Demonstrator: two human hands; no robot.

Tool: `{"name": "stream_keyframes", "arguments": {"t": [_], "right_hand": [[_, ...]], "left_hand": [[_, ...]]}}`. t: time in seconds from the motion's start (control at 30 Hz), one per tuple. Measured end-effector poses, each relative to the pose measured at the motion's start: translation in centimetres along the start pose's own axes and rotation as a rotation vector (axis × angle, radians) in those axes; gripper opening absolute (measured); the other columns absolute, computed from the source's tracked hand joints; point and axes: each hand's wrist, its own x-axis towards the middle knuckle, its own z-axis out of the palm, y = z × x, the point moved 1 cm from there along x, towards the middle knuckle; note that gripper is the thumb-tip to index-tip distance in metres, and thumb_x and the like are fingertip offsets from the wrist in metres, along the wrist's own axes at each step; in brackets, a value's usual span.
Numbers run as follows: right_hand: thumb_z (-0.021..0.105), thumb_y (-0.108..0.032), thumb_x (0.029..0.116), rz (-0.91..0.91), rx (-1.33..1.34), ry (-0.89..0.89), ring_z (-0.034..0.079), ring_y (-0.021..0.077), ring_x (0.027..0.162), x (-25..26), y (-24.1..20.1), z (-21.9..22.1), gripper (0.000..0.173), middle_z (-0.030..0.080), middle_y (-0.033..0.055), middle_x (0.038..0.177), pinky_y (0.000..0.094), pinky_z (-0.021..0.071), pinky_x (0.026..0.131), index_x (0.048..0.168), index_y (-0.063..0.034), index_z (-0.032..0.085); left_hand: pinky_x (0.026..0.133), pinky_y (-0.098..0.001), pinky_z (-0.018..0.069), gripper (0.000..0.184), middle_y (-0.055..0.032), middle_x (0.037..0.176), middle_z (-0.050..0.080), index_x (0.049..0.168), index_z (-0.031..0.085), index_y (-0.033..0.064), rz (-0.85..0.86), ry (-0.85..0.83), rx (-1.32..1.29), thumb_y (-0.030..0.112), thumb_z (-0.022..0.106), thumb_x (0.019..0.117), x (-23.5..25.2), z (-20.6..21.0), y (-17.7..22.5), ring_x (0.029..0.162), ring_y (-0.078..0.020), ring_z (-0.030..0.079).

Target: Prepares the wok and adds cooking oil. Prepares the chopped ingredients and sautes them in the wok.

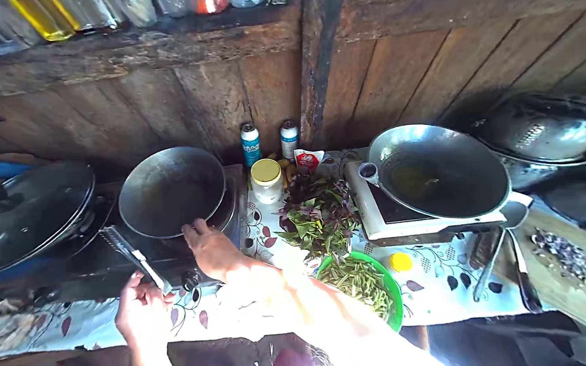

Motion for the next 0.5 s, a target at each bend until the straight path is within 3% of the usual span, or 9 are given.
{"name": "stream_keyframes", "arguments": {"t": [0.13,0.2,0.23,0.3,0.33,0.4,0.43,0.47,0.5], "right_hand": [[0.059,-0.007,0.1022,-0.046,0.177,0.009,0.058,0.0385,0.130,-1.2,0.9,-1.9,0.057,0.042,0.0293,0.154,0.0437,0.0496,0.108,0.155,0.0013,0.039],[0.060,0.000,0.0942,-0.124,0.385,0.105,0.053,0.0400,0.134,-4.0,1.7,-3.7,0.061,0.045,0.0352,0.149,0.0439,0.0456,0.112,0.151,0.0105,0.040],[0.058,0.002,0.0938,-0.153,0.492,0.134,0.056,0.0361,0.131,-6.0,2.1,-4.9,0.058,0.049,0.0360,0.146,0.0401,0.0453,0.111,0.148,0.0144,0.043],[0.047,0.000,0.1011,-0.088,0.734,0.087,0.062,0.0152,0.111,-10.8,2.9,-7.7,0.051,0.052,0.0264,0.146,0.0251,0.0511,0.090,0.150,0.0100,0.041],[0.045,-0.001,0.1031,-0.032,0.882,0.088,0.062,0.0110,0.108,-13.0,3.4,-8.9,0.048,0.053,0.0221,0.144,0.0239,0.0524,0.086,0.150,0.0081,0.041],[0.045,-0.007,0.1028,0.074,1.071,0.224,0.063,0.0077,0.108,-17.1,4.9,-10.6,0.041,0.060,0.0112,0.131,0.0246,0.0545,0.089,0.141,0.0062,0.049],[0.044,-0.009,0.1048,0.155,1.104,0.371,0.065,0.0056,0.099,-18.7,5.6,-11.1,0.032,0.066,0.0053,0.115,0.0235,0.0564,0.086,0.132,0.0045,0.055],[0.042,-0.009,0.1070,0.248,1.095,0.529,0.067,0.0057,0.092,-20.1,6.3,-11.4,0.027,0.067,0.0027,0.104,0.0239,0.0579,0.083,0.125,0.0033,0.058],[0.043,-0.011,0.1086,0.339,1.063,0.677,0.070,0.0094,0.091,-21.5,7.1,-11.6,0.026,0.070,0.0049,0.103,0.0272,0.0600,0.082,0.123,0.0034,0.059]], "left_hand": [[0.053,-0.0168,0.0503,0.044,-0.0079,0.094,0.061,0.137,0.047,-0.0157,0.084,-0.069,0.097,0.005,0.049,0.0975,0.0,2.2,4.1,0.062,0.0017,0.056],[0.052,-0.0118,0.0517,0.040,0.0010,0.089,0.063,0.131,0.050,-0.0158,0.191,-0.133,0.006,0.004,0.051,0.0960,-0.8,4.1,5.4,0.061,0.0075,0.058],[0.054,-0.0100,0.0515,0.040,0.0044,0.088,0.064,0.130,0.050,-0.0172,0.244,-0.197,-0.043,0.004,0.050,0.0961,-1.4,5.3,5.8,0.063,0.0102,0.058],[0.059,-0.0100,0.0509,0.041,0.0001,0.088,0.066,0.126,0.054,-0.0193,0.335,-0.330,-0.043,0.006,0.051,0.0934,-3.0,8.2,6.5,0.067,0.0110,0.058],[0.063,-0.0114,0.0516,0.041,-0.0040,0.088,0.067,0.124,0.058,-0.0187,0.373,-0.403,-0.036,0.008,0.054,0.0929,-3.9,10.0,6.8,0.070,0.0089,0.059],[0.070,-0.0177,0.0577,0.036,-0.0096,0.093,0.073,0.117,0.066,-0.0138,0.502,-0.584,-0.102,0.011,0.061,0.0923,-5.7,13.7,6.8,0.077,0.0005,0.067],[0.072,-0.0215,0.0598,0.029,-0.0108,0.093,0.075,0.113,0.070,-0.0101,0.577,-0.667,-0.113,0.012,0.063,0.0947,-6.7,15.4,7.1,0.078,-0.0037,0.070],[0.076,-0.0253,0.0608,0.023,-0.0115,0.094,0.075,0.109,0.074,-0.0058,0.652,-0.756,-0.092,0.011,0.063,0.0959,-7.6,17.0,7.7,0.079,-0.0079,0.071],[0.078,-0.0322,0.0611,0.021,-0.0122,0.091,0.076,0.104,0.076,-0.0019,0.714,-0.849,-0.035,0.012,0.063,0.0963,-8.3,18.5,8.6,0.081,-0.0145,0.073]]}}
